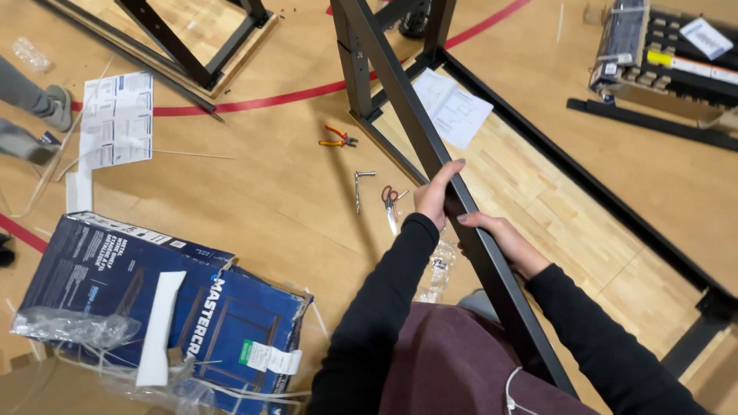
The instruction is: The person handles a long black metal bar, aligns it with a vertical frame, and inserts it into a slot on the furniture structure. They then use their hands to secure the bar in place within the frame.
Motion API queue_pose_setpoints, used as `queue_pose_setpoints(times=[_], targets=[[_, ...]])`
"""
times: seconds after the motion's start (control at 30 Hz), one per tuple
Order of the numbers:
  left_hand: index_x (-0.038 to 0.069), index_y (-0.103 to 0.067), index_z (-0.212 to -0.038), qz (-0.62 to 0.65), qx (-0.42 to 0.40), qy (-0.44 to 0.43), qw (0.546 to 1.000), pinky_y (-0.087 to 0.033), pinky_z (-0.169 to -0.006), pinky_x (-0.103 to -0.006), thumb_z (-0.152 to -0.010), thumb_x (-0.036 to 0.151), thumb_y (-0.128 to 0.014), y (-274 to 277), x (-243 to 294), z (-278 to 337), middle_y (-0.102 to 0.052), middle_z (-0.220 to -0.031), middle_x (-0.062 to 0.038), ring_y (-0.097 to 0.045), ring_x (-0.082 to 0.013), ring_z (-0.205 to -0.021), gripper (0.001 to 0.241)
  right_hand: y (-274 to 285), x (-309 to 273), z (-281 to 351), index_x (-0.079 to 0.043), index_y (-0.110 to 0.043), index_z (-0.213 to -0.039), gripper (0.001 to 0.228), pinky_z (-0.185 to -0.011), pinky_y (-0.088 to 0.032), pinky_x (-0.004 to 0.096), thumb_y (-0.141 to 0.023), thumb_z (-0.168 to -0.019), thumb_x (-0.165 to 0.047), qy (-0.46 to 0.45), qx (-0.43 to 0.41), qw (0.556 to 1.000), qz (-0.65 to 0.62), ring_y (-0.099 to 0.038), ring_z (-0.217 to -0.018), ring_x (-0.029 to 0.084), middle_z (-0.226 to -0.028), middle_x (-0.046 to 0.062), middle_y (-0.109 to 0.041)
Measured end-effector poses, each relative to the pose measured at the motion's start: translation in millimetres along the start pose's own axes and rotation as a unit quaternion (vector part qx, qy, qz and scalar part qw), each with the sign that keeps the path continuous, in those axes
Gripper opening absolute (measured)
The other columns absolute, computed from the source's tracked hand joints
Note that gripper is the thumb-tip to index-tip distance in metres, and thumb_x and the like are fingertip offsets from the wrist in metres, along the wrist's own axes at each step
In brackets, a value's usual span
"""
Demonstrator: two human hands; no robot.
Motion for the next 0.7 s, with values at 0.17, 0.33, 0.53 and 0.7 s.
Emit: queue_pose_setpoints(times=[0.17,0.33,0.53,0.7], targets=[[-0.016,-0.056,-0.12,0.033,0.007,-0.006,0.999,-0.044,-0.096,-0.0458,-0.05,0.039,-0.092,-53,-29,15,-0.055,-0.118,-0.028,-0.056,-0.0311,-0.114,0.096,67,-6,-4,0.004,-0.069,-0.097,0.061,-0.056,-0.056,0.038,-0.08,-0.064,-0.046,0.01,0.002,0.999,0.03,-0.067,-0.069,0.03,-0.081,0.024,-0.068],[-0.017,-0.055,-0.119,0.06,-0.006,-0.016,0.998,-0.044,-0.094,-0.0505,-0.053,0.039,-0.092,-104,-74,-2,-0.056,-0.117,-0.029,-0.059,-0.0341,-0.113,0.094,133,-17,0,0.005,-0.071,-0.094,0.055,-0.062,-0.058,0.039,-0.081,-0.064,-0.04,0.036,0.01,0.998,0.055,-0.069,-0.073,0.031,-0.081,0.027,-0.068],[-0.01,-0.066,-0.092,0.136,-0.05,-0.032,0.989,-0.057,-0.069,-0.0403,-0.061,0.034,-0.092,-130,-113,-9,-0.068,-0.083,-0.022,-0.071,-0.0296,-0.074,0.059,178,-18,-2,0.006,-0.072,-0.092,0.052,-0.059,-0.058,0.04,-0.081,-0.067,-0.038,0.055,0.024,0.992,0.114,-0.069,-0.071,0.031,-0.079,0.027,-0.069],[-0.01,-0.059,-0.11,0.109,-0.101,-0.031,0.988,-0.057,-0.083,-0.0427,-0.07,0.037,-0.088,-136,-121,-15,-0.068,-0.099,-0.027,-0.07,-0.0335,-0.094,0.069,187,-20,2,0.007,-0.069,-0.089,0.052,-0.062,-0.058,0.041,-0.083,-0.063,-0.037,0.079,0.034,0.992,0.097,-0.069,-0.072,0.032,-0.077,0.027,-0.067]])
Point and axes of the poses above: each hand's wrist, its own z-axis away from the middle knuckle, its own y-axis out of the back of the hand, x = y × z, the point moved 3 cm from there along -z, towards the middle knuckle
